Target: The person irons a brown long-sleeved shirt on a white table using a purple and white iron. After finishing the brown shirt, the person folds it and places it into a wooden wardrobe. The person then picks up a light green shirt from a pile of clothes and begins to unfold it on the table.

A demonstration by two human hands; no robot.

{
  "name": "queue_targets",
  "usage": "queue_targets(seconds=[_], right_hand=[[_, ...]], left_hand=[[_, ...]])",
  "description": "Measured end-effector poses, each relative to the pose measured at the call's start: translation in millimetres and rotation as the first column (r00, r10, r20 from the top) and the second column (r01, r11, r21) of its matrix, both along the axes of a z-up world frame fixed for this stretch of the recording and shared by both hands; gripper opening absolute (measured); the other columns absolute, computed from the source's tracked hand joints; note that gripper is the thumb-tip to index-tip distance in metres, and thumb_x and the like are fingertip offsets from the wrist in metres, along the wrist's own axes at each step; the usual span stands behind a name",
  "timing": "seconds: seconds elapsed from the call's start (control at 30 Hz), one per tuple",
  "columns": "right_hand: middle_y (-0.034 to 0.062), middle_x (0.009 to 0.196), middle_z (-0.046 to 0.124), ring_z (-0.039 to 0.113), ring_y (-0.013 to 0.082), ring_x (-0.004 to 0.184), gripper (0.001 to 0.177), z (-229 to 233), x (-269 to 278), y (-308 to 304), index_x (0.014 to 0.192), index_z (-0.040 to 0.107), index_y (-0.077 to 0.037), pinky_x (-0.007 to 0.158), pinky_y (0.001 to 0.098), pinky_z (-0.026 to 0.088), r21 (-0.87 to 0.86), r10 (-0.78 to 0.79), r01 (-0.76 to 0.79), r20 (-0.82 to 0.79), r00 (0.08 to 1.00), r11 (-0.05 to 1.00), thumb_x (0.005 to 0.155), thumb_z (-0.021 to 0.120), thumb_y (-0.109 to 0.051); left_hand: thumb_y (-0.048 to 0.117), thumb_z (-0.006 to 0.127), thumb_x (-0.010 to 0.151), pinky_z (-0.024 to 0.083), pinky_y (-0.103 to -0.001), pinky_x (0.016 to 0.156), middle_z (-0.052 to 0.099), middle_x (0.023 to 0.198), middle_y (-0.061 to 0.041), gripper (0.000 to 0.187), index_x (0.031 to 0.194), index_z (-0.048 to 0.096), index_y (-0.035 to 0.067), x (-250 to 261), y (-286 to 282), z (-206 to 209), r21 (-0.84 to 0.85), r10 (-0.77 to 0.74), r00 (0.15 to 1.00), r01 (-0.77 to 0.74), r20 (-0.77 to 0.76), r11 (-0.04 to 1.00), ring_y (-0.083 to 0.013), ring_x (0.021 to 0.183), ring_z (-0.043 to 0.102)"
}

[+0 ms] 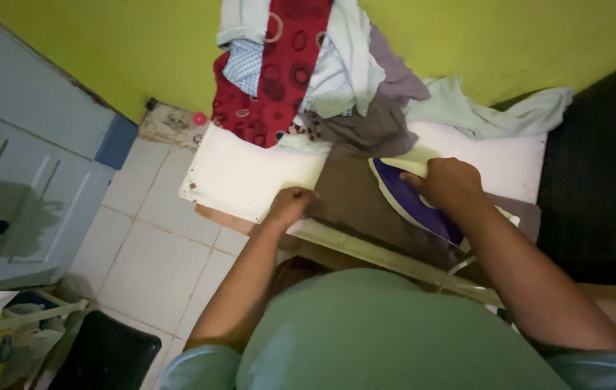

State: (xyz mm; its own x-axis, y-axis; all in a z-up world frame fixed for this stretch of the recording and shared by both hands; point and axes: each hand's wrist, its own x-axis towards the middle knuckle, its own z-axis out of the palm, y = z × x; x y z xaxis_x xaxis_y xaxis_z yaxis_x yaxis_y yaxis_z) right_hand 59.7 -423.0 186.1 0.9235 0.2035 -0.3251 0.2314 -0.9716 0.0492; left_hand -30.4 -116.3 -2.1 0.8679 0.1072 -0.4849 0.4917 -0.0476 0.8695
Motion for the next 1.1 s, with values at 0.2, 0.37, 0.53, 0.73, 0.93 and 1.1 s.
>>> queue_targets(seconds=[0.2, 0.37, 0.53, 0.73, 0.93, 1.1], right_hand=[[0.0225, 0.088, 0.076, 0.074, 0.0389, 0.085, 0.067, 23.1, -17.8, -26.4, 0.094, 0.077, -0.004, 0.081, 0.0475, 0.057, 0.165, -0.164, 0.157, 0.034, 0.986, 0.974, 0.090, 0.062, -0.069], [0.0218, 0.088, 0.075, 0.073, 0.0386, 0.085, 0.067, 37.7, -25.4, -36.7, 0.096, 0.077, -0.005, 0.078, 0.0480, 0.058, 0.077, -0.154, 0.150, 0.055, 0.987, 0.986, 0.089, 0.063, -0.070], [0.0189, 0.087, 0.076, 0.075, 0.0364, 0.083, 0.067, 25.3, -40.6, -36.0, 0.103, 0.077, -0.009, 0.076, 0.0468, 0.059, -0.085, -0.105, 0.102, -0.025, 0.994, 0.991, 0.089, 0.060, -0.073], [0.0176, 0.091, 0.077, 0.074, 0.0360, 0.089, 0.067, 3.4, -47.8, -51.8, 0.098, 0.080, -0.007, 0.080, 0.0466, 0.058, -0.016, -0.069, 0.069, 0.007, 0.998, 0.997, 0.092, 0.059, -0.070], [0.0201, 0.097, 0.077, 0.074, 0.0364, 0.091, 0.062, 18.8, -51.2, -65.5, 0.119, 0.072, -0.014, 0.080, 0.0477, 0.058, -0.021, -0.236, 0.235, -0.077, 0.969, 0.972, 0.089, 0.060, -0.067], [0.0213, 0.086, 0.078, 0.077, 0.0361, 0.076, 0.067, 52.8, -55.4, -92.3, 0.101, 0.077, -0.006, 0.073, 0.0474, 0.060, -0.002, -0.446, 0.446, -0.024, 0.895, 0.895, 0.094, 0.059, -0.070]], left_hand=[[0.059, 0.085, 0.069, 0.053, -0.045, 0.088, 0.072, 0.108, -0.022, 0.079, 0.118, 0.066, -0.001, 17.7, -39.5, 57.1, 0.591, -0.187, 0.977, 0.091, 0.103, 0.802, -0.0374, 0.102, 0.069], [0.048, 0.080, 0.078, 0.054, -0.048, 0.089, 0.074, 0.104, -0.021, 0.056, 0.113, 0.069, 0.005, 25.2, -36.6, 55.0, 0.625, -0.134, 0.975, -0.005, 0.175, 0.781, -0.0399, 0.102, 0.070], [0.041, 0.080, 0.079, 0.054, -0.048, 0.085, 0.075, 0.099, -0.020, 0.047, 0.111, 0.070, 0.009, 13.5, 2.1, 61.0, 0.576, -0.003, 0.994, -0.058, 0.105, 0.815, -0.0398, 0.097, 0.071], [0.035, 0.080, 0.080, 0.055, -0.045, 0.085, 0.075, 0.100, -0.019, 0.045, 0.113, 0.070, 0.008, 7.4, 32.1, 64.0, 0.571, 0.052, 0.987, -0.131, 0.154, 0.811, -0.0374, 0.095, 0.072], [0.028, 0.082, 0.075, 0.049, -0.051, 0.090, 0.067, 0.114, -0.024, 0.058, 0.122, 0.063, 0.000, 2.6, 22.7, 75.8, 0.734, 0.026, 0.930, -0.308, 0.368, 0.605, -0.0425, 0.104, 0.064], [0.025, 0.076, 0.090, 0.045, -0.054, 0.093, 0.062, 0.109, -0.022, 0.041, 0.123, 0.062, 0.005, -8.1, -50.3, 91.6, 0.746, -0.399, 0.718, -0.249, 0.570, 0.618, -0.0413, 0.105, 0.058]])
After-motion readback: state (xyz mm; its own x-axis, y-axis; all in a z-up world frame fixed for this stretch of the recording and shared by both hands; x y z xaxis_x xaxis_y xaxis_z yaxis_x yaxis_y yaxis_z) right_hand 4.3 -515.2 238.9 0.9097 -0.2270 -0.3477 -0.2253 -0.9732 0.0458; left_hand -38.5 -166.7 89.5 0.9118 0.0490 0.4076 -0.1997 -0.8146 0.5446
